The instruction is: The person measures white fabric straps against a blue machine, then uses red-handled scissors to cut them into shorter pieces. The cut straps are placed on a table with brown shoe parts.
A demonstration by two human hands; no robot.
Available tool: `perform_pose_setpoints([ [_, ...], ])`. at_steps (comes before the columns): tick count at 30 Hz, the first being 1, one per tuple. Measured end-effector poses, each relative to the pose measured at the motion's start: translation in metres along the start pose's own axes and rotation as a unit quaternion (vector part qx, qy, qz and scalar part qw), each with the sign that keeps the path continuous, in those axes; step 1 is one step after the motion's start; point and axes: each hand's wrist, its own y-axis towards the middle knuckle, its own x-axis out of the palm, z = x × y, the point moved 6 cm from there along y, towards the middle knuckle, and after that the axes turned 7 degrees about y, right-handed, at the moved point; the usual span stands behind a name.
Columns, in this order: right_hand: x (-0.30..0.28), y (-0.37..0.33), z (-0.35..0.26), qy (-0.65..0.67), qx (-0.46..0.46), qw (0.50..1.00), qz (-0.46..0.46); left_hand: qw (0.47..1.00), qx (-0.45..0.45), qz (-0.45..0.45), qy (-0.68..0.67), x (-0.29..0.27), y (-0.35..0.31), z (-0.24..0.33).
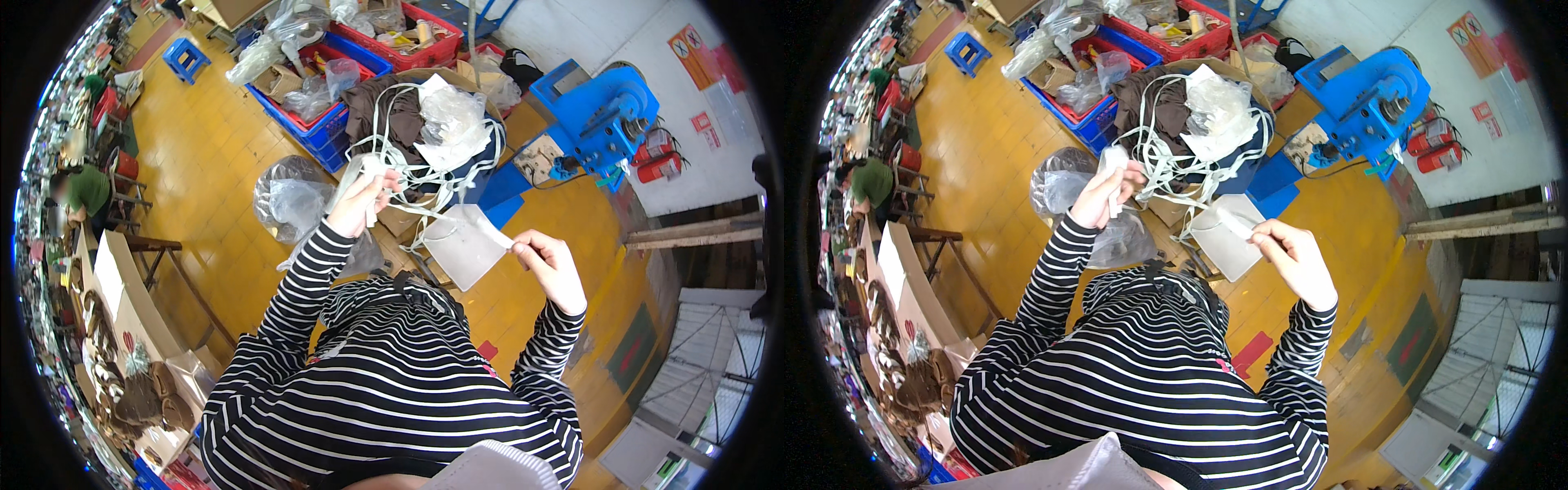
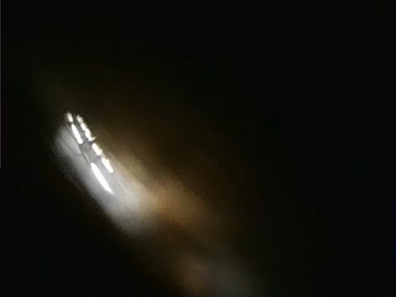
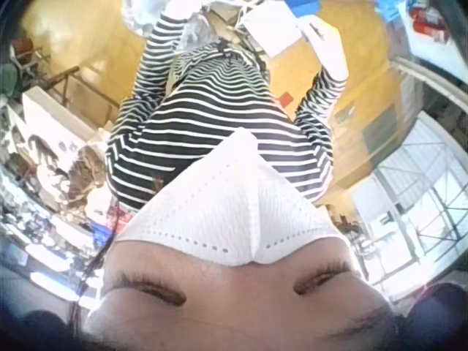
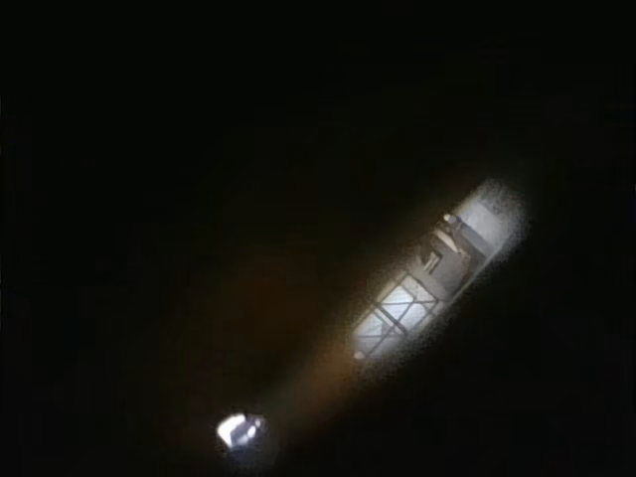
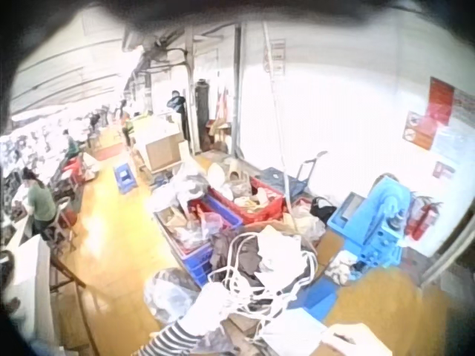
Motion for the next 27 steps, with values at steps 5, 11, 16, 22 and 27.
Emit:
perform_pose_setpoints([
  [5,-0.009,-0.004,-0.046,-0.040,-0.027,0.999,-0.002,0.970,0.032,-0.184,0.158,0.082,0.022,-0.015],
  [11,-0.082,-0.013,-0.075,-0.089,-0.118,0.957,0.251,0.909,-0.208,-0.354,-0.071,0.117,-0.009,-0.042],
  [16,-0.145,-0.014,-0.063,-0.115,-0.090,0.922,0.358,0.913,-0.205,-0.350,-0.049,0.102,-0.014,-0.032],
  [22,-0.188,-0.020,-0.071,-0.144,-0.198,0.867,0.435,0.903,-0.187,-0.386,-0.017,0.097,-0.010,-0.020],
  [27,-0.216,-0.023,-0.072,-0.116,-0.196,0.848,0.479,0.900,-0.207,-0.383,0.005,0.091,-0.005,-0.017],
])
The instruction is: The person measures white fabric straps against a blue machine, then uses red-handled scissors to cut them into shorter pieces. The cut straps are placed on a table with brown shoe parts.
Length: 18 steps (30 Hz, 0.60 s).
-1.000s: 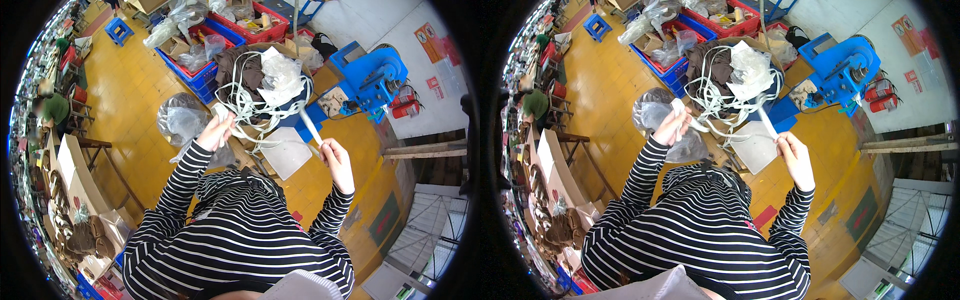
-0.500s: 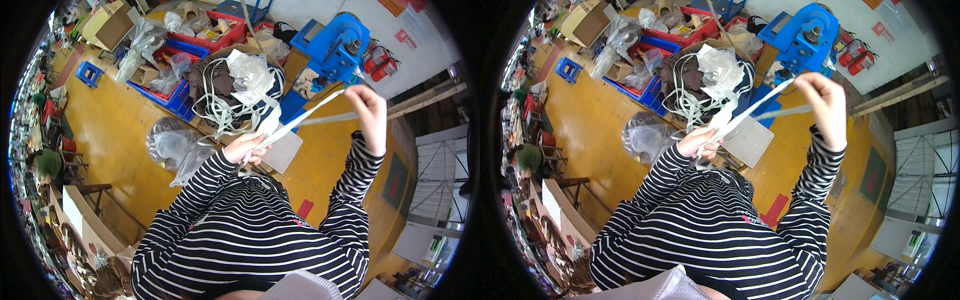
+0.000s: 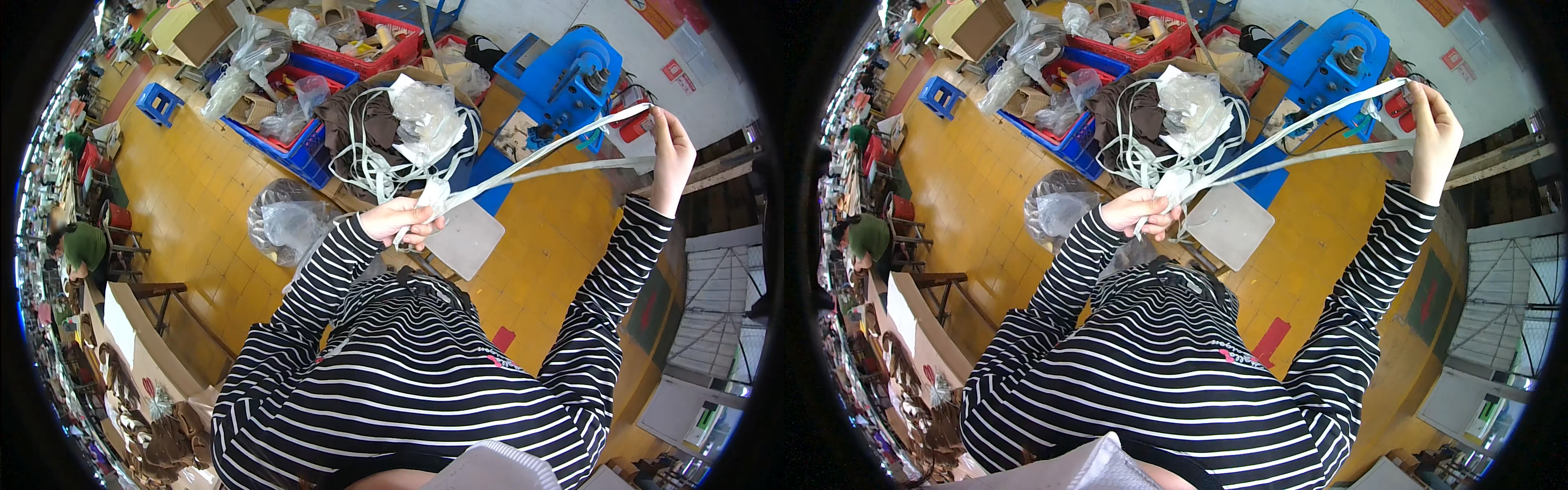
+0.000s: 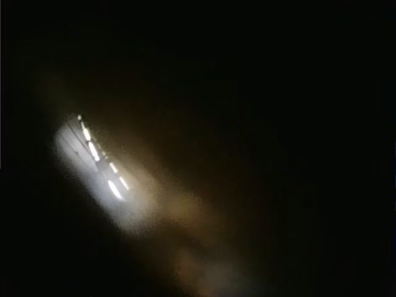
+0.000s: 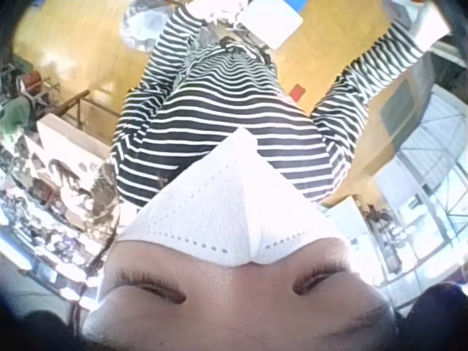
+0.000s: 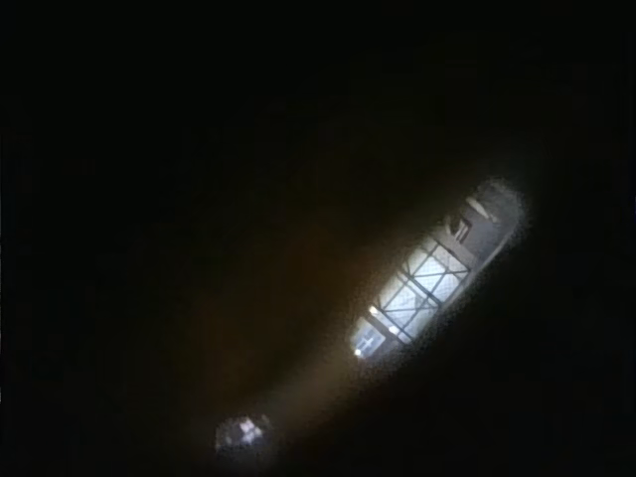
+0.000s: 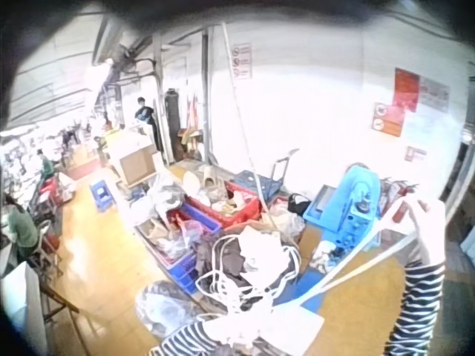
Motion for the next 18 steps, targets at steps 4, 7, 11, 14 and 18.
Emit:
perform_pose_setpoints([
  [4,0.004,0.012,-0.003,0.015,-0.026,1.000,0.000,0.996,-0.001,-0.028,-0.083,0.002,0.002,0.003],
  [7,0.011,0.023,-0.005,-0.038,-0.064,0.997,-0.006,0.985,-0.020,-0.067,-0.156,0.005,0.001,0.012],
  [11,0.025,0.051,0.008,-0.038,-0.073,0.996,-0.035,0.947,0.034,-0.086,-0.307,0.005,0.006,0.045],
  [14,0.043,0.076,0.020,-0.091,-0.119,0.988,-0.022,0.939,0.089,-0.060,-0.328,-0.006,0.012,0.073],
  [18,0.066,0.089,0.059,-0.120,-0.026,0.990,-0.063,0.941,0.107,-0.008,-0.321,-0.021,0.015,0.078],
])
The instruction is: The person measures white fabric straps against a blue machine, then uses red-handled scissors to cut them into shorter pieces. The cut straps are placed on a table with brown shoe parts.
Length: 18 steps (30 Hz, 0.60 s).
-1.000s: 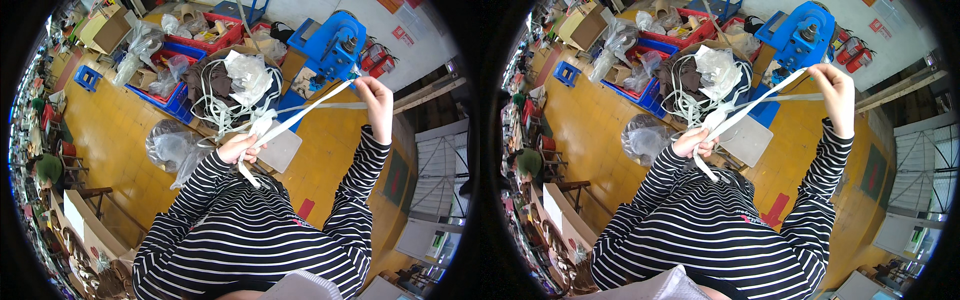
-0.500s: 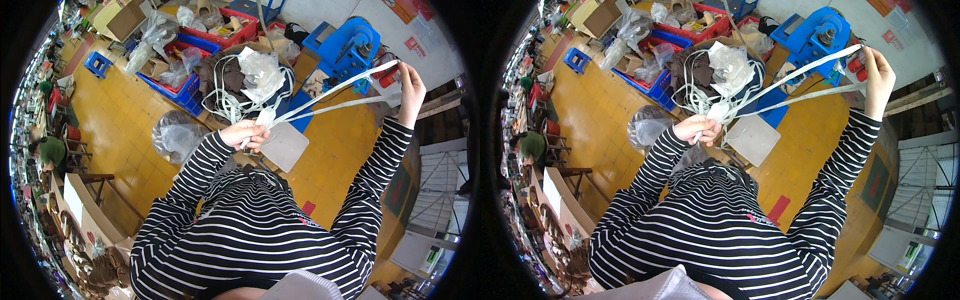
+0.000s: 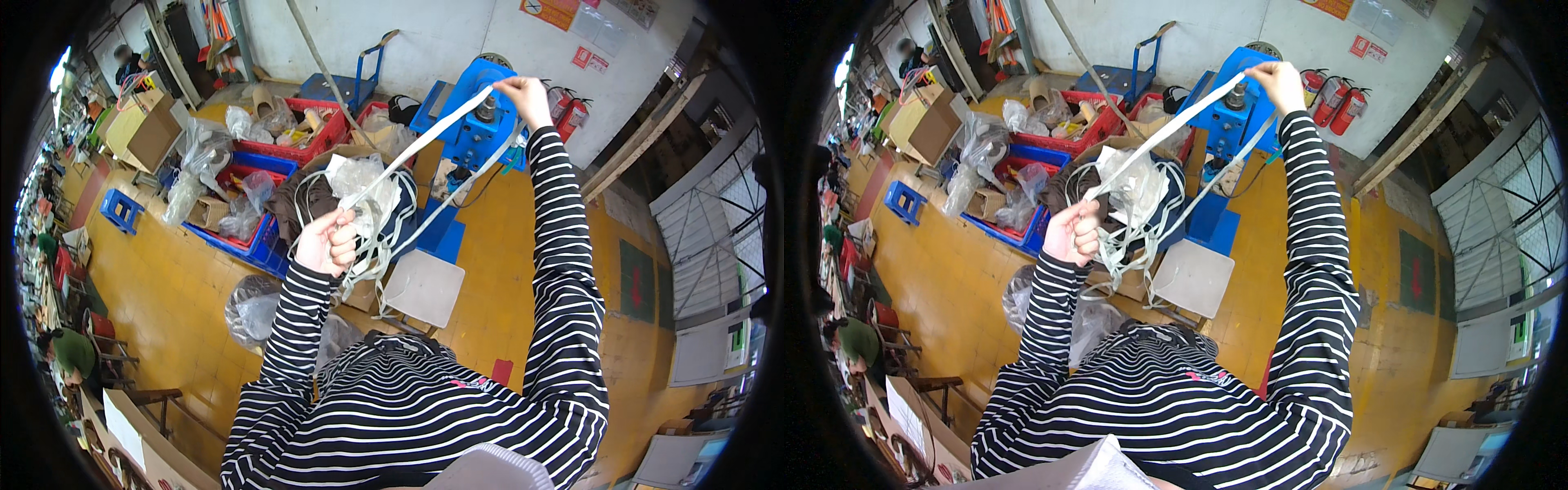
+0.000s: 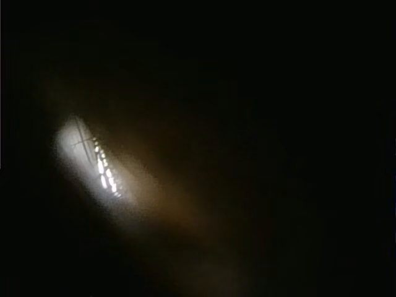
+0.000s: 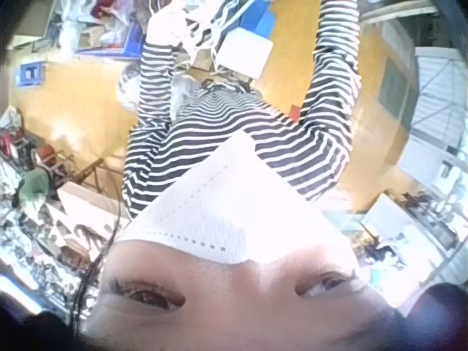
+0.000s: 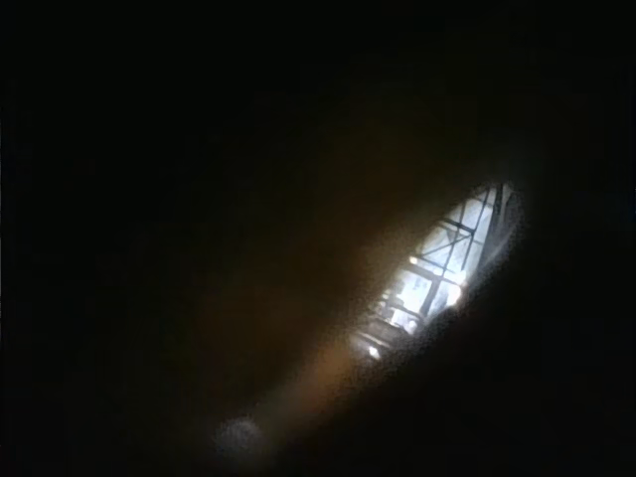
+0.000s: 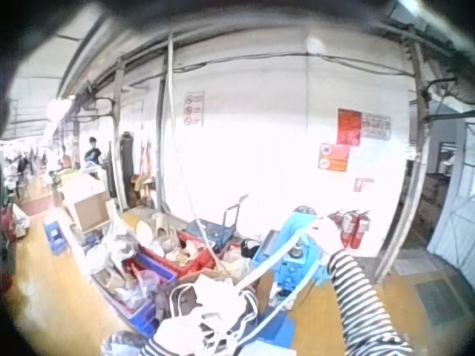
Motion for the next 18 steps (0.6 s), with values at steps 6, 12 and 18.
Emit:
perform_pose_setpoints([
  [6,0.000,-0.089,0.013,0.112,0.064,0.991,0.032,0.995,0.006,-0.028,0.099,-0.002,-0.017,-0.042],
  [12,0.037,-0.225,-0.049,0.299,0.243,0.919,-0.082,0.975,-0.060,0.070,0.204,0.024,-0.002,-0.130],
  [18,0.053,-0.291,-0.097,0.403,0.325,0.841,-0.158,0.964,-0.101,0.083,0.230,0.039,0.011,-0.159],
])
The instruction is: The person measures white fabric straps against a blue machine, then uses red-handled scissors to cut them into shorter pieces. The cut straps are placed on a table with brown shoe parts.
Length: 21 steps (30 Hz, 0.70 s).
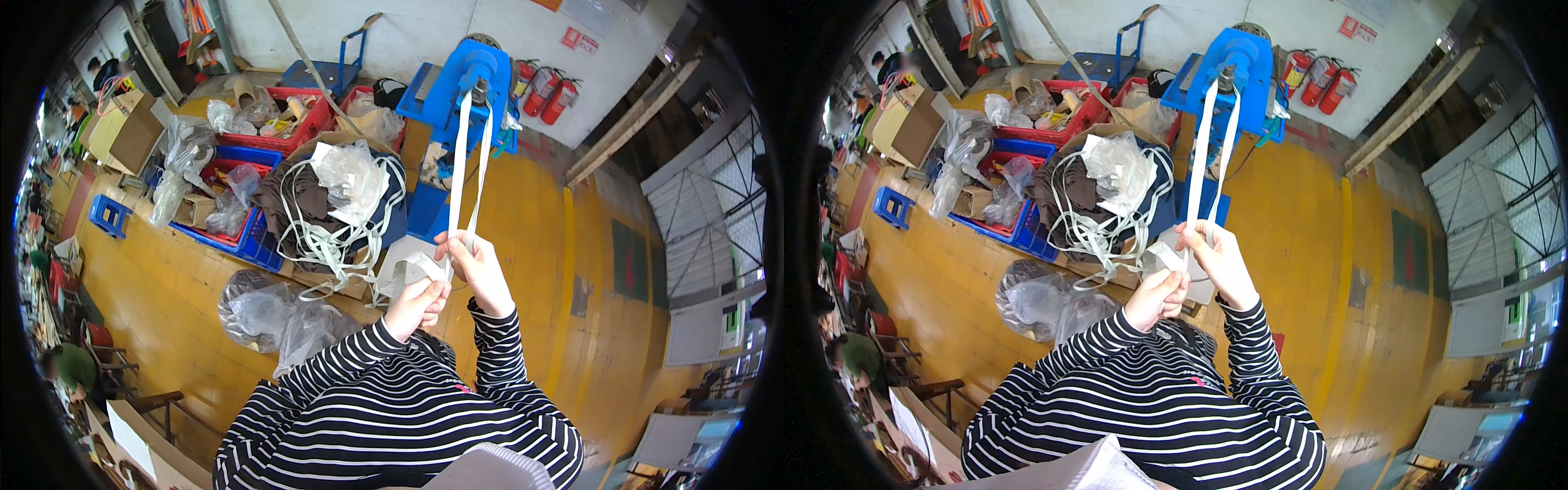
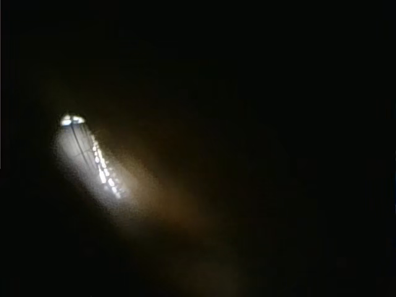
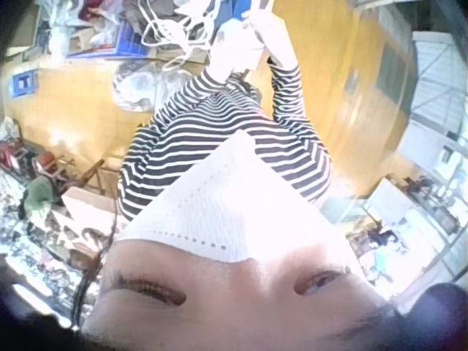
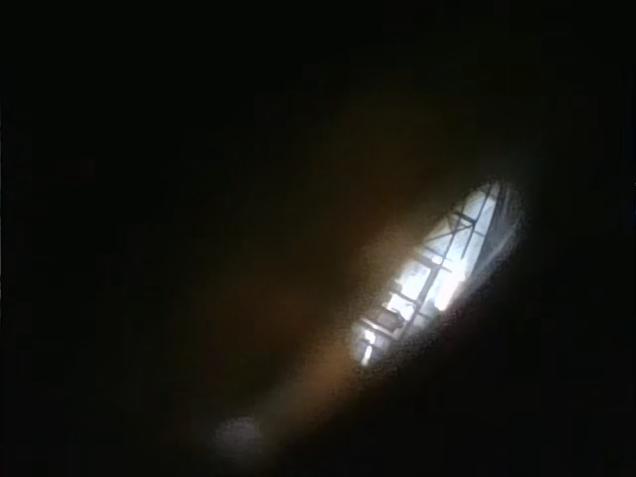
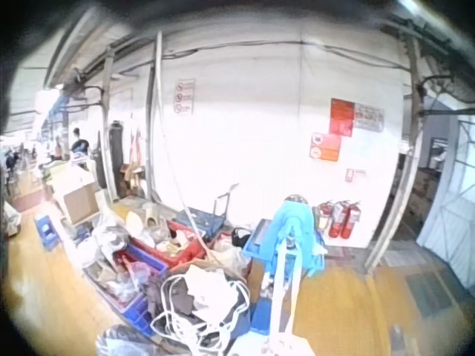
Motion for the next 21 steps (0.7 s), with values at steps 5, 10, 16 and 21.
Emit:
perform_pose_setpoints([
  [5,0.003,-0.019,0.016,-0.033,-0.001,0.999,0.019,0.999,0.015,0.034,0.028,-0.006,0.002,-0.004],
  [10,0.003,-0.040,0.023,0.064,-0.022,0.991,0.114,0.998,0.049,0.032,0.009,-0.006,0.000,0.000],
  [16,0.012,-0.058,0.030,0.051,-0.023,0.986,0.160,0.996,0.084,0.040,-0.018,-0.008,0.003,0.023],
  [21,0.023,-0.058,0.041,-0.081,-0.076,0.982,0.153,0.995,0.052,0.059,-0.057,-0.010,0.007,0.026],
])
